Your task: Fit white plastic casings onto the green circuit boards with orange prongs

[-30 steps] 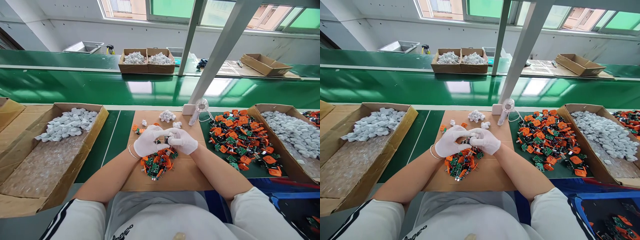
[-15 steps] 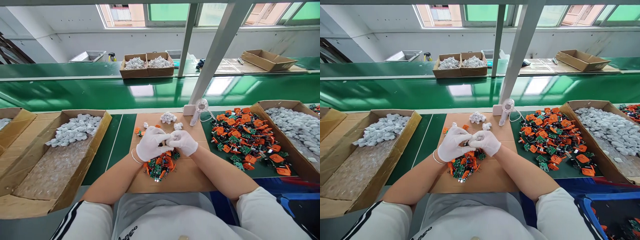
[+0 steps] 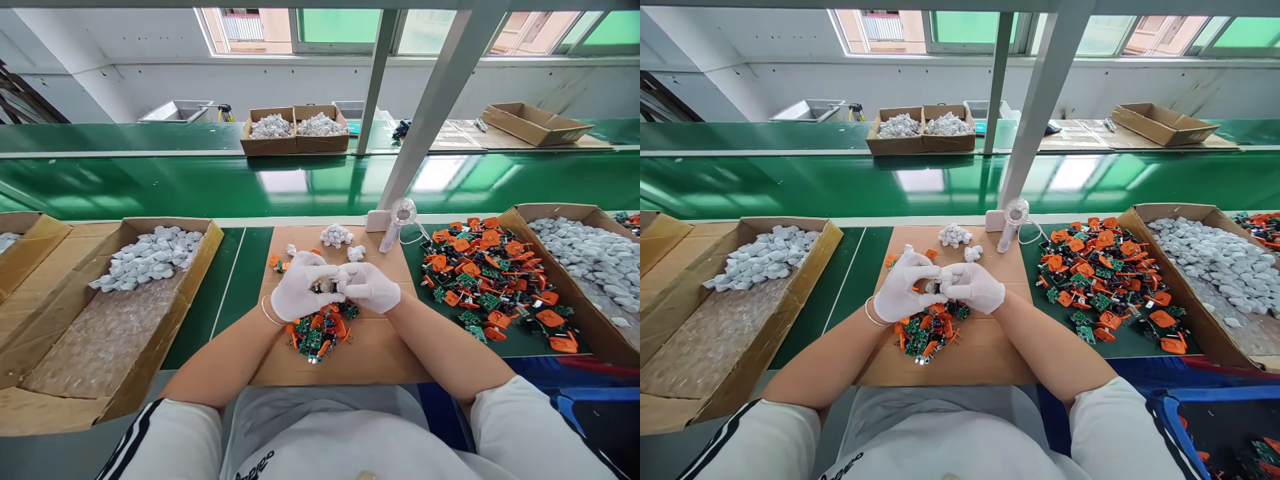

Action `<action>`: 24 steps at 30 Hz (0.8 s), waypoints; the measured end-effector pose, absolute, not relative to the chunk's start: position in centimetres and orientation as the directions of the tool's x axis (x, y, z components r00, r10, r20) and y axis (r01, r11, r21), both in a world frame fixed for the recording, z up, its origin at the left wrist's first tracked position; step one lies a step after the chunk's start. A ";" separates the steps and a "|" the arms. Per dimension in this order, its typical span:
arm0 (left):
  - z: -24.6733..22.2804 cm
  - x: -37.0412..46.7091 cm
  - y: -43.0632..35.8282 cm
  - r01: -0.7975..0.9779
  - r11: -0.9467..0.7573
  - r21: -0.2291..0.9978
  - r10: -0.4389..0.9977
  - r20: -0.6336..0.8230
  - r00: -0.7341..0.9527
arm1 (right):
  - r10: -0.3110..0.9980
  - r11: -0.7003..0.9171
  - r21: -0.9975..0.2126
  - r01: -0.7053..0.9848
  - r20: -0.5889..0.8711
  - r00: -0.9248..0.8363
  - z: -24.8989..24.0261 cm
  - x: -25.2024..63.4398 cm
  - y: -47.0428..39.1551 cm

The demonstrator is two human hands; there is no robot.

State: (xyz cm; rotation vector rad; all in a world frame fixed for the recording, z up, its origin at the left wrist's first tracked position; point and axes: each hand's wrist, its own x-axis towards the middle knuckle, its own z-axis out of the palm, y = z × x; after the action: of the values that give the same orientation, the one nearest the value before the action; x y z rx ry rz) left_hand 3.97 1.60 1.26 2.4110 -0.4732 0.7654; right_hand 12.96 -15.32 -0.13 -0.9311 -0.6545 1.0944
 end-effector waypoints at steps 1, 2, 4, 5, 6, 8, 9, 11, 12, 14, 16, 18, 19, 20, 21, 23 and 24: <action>1.3 4.0 1.6 -0.478 -0.789 0.386 -0.170 0.610 0.774 | 0.940 0.166 -0.892 -0.421 0.013 0.342 -0.3 12.9 -15.3; 1.4 3.9 1.5 -0.478 -0.797 0.370 -0.184 0.605 0.775 | 0.940 0.165 -0.901 -0.401 0.020 0.342 -0.5 12.9 -15.3; 1.6 3.9 1.4 -0.476 -0.809 0.344 -0.207 0.592 0.779 | 0.937 0.168 -0.908 -0.385 0.026 0.348 -0.9 12.9 -15.3; 1.6 3.9 1.3 -0.476 -0.813 0.334 -0.217 0.586 0.781 | 0.934 0.175 -0.908 -0.380 0.031 0.356 -1.1 12.8 -15.3; 1.7 3.9 1.3 -0.478 -0.815 0.327 -0.225 0.581 0.782 | 0.929 0.186 -0.910 -0.371 0.039 0.369 -1.2 12.8 -15.3; 1.7 4.0 1.4 -0.478 -0.815 0.327 -0.230 0.575 0.785 | 0.919 0.212 -0.911 -0.353 0.063 0.388 -1.2 12.8 -15.3; 1.8 4.0 1.5 -0.478 -0.813 0.332 -0.229 0.573 0.787 | 0.919 0.217 -0.910 -0.352 0.069 0.388 -1.2 12.8 -15.3; 1.8 4.0 1.6 -0.479 -0.810 0.337 -0.229 0.571 0.789 | 0.927 0.195 -0.904 -0.380 0.043 0.373 -1.0 12.9 -15.3; 1.8 4.1 1.6 -0.481 -0.811 0.334 -0.231 0.572 0.787 | 0.932 0.168 -0.903 -0.395 0.015 0.363 -1.0 13.0 -15.3; 1.8 4.1 1.6 -0.480 -0.820 0.311 -0.244 0.569 0.785 | 0.931 0.107 -0.913 -0.393 -0.047 0.362 -1.0 13.1 -15.3; 1.7 4.2 1.5 -0.485 -0.830 0.275 -0.266 0.568 0.779 | 0.919 0.077 -0.933 -0.352 -0.070 0.387 -1.1 13.1 -15.2; 1.5 4.3 1.5 -0.498 -0.832 0.246 -0.283 0.583 0.761 | 0.910 0.106 -0.938 -0.330 -0.043 0.412 -1.0 12.8 -15.1; 1.4 4.3 1.4 -0.504 -0.831 0.236 -0.283 0.601 0.747 | 0.910 0.139 -0.928 -0.347 -0.019 0.414 -0.9 12.7 -15.1; 1.2 4.2 1.4 -0.509 -0.830 0.226 -0.280 0.621 0.732 | 0.915 0.168 -0.911 -0.377 0.001 0.404 -0.8 12.5 -15.1; 1.1 4.2 1.3 -0.511 -0.832 0.217 -0.276 0.638 0.719 | 0.922 0.186 -0.891 -0.414 0.012 0.388 -0.5 12.3 -15.2; 1.0 3.9 1.0 -0.505 -0.838 0.207 -0.260 0.662 0.702 | 0.932 0.177 -0.873 -0.454 0.000 0.362 -0.1 12.1 -15.4; 1.1 3.8 0.9 -0.500 -0.840 0.212 -0.252 0.664 0.704 | 0.930 0.157 -0.884 -0.440 -0.016 0.366 0.0 12.1 -15.5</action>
State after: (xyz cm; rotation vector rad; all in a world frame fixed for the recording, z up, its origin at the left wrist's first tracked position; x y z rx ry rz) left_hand 3.80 0.85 1.10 2.5353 -0.5842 0.9082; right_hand 12.09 -15.54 0.00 -0.9574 -0.6333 1.0794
